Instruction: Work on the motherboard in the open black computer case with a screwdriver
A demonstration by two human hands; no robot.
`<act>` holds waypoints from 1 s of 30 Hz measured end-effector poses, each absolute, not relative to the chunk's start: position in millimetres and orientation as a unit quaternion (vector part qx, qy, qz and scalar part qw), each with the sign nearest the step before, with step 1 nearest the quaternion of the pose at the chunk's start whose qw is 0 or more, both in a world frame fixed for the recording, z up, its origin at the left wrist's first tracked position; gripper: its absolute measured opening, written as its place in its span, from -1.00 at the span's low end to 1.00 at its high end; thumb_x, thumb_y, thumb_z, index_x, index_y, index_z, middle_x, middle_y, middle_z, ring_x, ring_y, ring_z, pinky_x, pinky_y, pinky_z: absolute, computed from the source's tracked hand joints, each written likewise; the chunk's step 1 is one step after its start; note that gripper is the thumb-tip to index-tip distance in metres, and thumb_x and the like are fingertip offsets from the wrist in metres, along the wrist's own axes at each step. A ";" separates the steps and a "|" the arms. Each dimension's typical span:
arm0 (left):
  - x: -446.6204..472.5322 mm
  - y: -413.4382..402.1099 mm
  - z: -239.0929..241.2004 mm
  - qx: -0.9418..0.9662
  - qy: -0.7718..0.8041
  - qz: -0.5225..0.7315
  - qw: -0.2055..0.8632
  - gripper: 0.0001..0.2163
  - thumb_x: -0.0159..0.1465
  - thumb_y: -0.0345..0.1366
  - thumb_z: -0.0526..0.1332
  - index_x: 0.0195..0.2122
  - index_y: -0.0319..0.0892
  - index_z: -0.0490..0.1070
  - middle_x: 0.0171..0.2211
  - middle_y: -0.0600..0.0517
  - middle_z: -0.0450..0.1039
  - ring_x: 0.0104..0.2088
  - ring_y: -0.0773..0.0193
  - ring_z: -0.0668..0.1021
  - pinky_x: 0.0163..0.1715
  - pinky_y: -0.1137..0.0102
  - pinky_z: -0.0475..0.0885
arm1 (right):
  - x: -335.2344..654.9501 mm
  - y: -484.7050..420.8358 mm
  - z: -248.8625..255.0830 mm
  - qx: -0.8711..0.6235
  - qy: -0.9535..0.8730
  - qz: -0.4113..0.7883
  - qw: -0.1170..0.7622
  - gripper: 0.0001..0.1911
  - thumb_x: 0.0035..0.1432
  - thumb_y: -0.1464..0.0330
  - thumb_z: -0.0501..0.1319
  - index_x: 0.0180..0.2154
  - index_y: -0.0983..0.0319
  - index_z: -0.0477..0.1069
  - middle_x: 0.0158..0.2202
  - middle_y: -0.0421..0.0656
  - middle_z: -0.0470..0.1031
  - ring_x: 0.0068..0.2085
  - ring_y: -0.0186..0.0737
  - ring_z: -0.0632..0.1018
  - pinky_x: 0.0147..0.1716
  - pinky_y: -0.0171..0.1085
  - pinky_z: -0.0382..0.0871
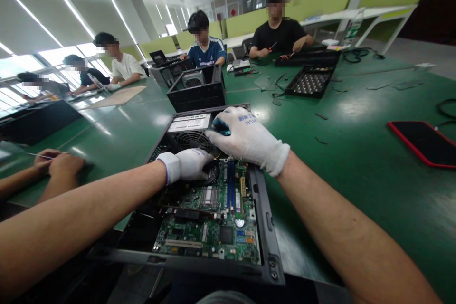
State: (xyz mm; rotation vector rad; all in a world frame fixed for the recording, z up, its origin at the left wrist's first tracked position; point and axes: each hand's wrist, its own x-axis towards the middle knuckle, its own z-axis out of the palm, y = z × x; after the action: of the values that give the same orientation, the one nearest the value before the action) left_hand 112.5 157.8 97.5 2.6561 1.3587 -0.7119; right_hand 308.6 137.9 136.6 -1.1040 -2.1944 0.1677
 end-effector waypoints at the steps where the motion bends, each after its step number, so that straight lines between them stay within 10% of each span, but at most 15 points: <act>1: 112.4 158.0 97.2 0.865 0.443 -0.233 0.037 -0.56 0.16 -0.16 0.38 0.06 -0.15 0.51 0.02 -0.13 0.60 0.03 0.02 0.63 0.04 0.31 0.52 | 308.5 137.9 136.8 -0.423 -0.840 0.064 0.332 -0.71 0.30 0.15 0.22 -0.21 0.24 0.53 -0.23 -0.08 0.54 -0.17 -0.10 0.49 -0.11 -0.17 0.32; 30: 111.6 157.4 97.3 0.863 0.436 -0.249 0.059 -0.44 0.11 -0.10 0.37 0.08 -0.30 0.45 0.04 -0.27 0.56 0.02 -0.11 0.62 0.01 0.22 0.54 | 309.1 137.6 136.7 -0.423 -0.834 0.068 0.349 -0.69 0.29 0.12 0.22 -0.18 0.23 0.54 -0.15 -0.07 0.57 -0.11 -0.08 0.52 -0.04 -0.14 0.34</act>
State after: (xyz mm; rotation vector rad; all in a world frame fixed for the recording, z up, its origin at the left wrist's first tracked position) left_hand 111.6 157.4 97.3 2.6124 1.3200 -0.7547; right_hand 309.1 137.6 136.7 -1.0952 -2.1607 0.1762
